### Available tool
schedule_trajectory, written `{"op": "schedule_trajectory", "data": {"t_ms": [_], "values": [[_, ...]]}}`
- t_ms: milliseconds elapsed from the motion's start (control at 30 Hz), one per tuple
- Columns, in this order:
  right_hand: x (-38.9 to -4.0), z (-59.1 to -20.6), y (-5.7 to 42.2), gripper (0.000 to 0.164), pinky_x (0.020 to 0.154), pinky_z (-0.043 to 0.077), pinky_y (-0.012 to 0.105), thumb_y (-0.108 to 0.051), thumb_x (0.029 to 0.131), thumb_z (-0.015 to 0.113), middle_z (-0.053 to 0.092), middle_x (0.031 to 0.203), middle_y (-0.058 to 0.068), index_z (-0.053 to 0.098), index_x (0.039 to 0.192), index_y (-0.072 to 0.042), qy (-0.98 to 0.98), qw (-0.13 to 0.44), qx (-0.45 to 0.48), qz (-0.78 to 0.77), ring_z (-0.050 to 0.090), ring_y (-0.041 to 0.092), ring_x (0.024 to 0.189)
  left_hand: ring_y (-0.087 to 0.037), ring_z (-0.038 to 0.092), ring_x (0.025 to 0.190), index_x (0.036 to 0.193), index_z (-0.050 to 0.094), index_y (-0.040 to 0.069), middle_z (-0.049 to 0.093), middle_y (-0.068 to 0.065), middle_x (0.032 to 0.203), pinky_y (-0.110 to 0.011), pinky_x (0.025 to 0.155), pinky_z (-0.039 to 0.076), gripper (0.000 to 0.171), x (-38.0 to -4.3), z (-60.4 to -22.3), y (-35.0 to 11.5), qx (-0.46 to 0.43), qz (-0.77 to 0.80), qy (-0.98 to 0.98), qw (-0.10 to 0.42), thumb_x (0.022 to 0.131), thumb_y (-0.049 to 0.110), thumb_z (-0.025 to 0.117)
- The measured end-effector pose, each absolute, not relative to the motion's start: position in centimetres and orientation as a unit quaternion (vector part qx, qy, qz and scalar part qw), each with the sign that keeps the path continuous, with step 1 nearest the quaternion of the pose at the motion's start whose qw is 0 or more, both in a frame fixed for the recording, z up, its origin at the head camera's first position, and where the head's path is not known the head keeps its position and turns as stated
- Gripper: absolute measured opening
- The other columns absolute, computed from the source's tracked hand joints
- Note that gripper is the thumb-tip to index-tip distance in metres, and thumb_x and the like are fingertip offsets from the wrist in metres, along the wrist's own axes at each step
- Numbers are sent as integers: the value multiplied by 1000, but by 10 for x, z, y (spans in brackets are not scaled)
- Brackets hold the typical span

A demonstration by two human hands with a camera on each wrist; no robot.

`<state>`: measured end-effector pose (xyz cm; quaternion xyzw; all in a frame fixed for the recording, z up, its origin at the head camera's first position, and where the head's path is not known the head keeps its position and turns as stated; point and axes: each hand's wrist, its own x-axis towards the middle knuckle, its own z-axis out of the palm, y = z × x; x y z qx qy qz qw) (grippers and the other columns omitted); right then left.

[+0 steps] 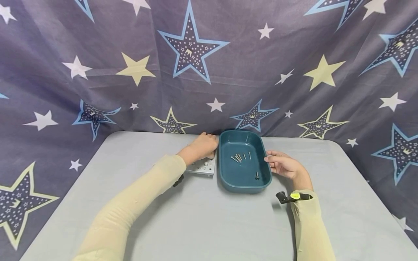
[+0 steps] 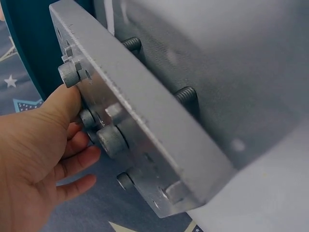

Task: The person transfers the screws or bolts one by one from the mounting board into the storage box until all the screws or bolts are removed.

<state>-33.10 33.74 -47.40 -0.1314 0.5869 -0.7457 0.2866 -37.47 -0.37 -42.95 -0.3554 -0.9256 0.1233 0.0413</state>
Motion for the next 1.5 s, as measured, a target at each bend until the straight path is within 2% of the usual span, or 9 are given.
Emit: {"op": "schedule_trajectory", "data": {"t_ms": [800, 1133, 1500], "values": [[-331, -474, 337, 24, 73, 58, 24, 7, 102, 33, 72, 87, -3, 50, 113, -6, 585, 286, -130, -748, 70, 7, 78, -31, 69, 106, 117, 69, 3, 72, -15, 111, -46, 96, 54, 39, -370, -432, -7, -373, 103, -918, 82, 86, 24, 76], [-332, -474, 338, 23, 73, 58, 24, 6, 103, 34, 72, 87, -3, 49, 115, -6, 591, 285, -125, -744, 70, 7, 78, -35, 67, 115, 118, 66, 2, 72, -16, 115, -56, 109, 46, 34, -368, -434, -6, -374, 55, -923, 68, 88, 15, 73], [-332, -475, 338, 23, 74, 58, 24, 6, 103, 34, 72, 89, -3, 49, 116, -5, 588, 287, -131, -745, 71, 7, 80, -30, 70, 108, 115, 67, 4, 73, -12, 108, -55, 107, 48, 28, -367, -436, -7, -379, 38, -921, 78, 89, 12, 73]]}}
